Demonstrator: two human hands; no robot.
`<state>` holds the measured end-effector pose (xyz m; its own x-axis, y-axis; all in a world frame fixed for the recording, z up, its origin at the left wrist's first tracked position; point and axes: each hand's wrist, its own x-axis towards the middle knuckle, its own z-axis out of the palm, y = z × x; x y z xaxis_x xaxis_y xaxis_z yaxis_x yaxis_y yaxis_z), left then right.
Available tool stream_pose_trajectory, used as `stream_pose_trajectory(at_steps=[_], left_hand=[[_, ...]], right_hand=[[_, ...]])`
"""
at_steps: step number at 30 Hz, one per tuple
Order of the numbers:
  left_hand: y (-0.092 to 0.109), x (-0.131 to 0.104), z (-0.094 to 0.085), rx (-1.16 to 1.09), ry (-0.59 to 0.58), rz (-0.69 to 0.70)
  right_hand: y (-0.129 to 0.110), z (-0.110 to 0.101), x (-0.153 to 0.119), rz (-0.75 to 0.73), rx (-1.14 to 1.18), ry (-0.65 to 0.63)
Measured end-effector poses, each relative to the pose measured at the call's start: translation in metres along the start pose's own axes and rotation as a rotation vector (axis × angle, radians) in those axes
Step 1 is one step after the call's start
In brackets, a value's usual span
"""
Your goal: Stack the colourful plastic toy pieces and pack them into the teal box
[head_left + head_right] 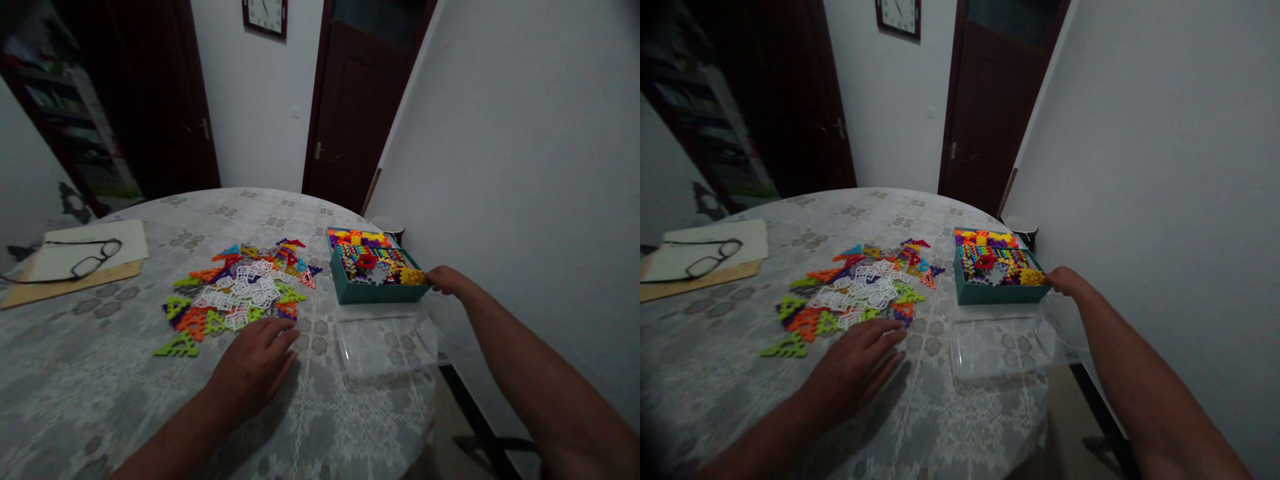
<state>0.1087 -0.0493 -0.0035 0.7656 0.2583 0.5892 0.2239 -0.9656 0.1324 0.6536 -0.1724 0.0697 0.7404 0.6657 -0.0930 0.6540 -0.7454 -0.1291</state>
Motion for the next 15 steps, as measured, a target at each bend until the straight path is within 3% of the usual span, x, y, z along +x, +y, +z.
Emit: stream_pose_trajectory(at_steps=[7,15], left_hand=[[-0.064,-0.034,-0.018,0.117,0.058,-0.115],[-0.082,-0.039,-0.017,0.079,0.095,-0.191]], right_hand=[[-0.007,0.007,0.018,0.041,0.031,-0.085],[-0.014,-0.014,0.02,-0.015,-0.081,-0.051]])
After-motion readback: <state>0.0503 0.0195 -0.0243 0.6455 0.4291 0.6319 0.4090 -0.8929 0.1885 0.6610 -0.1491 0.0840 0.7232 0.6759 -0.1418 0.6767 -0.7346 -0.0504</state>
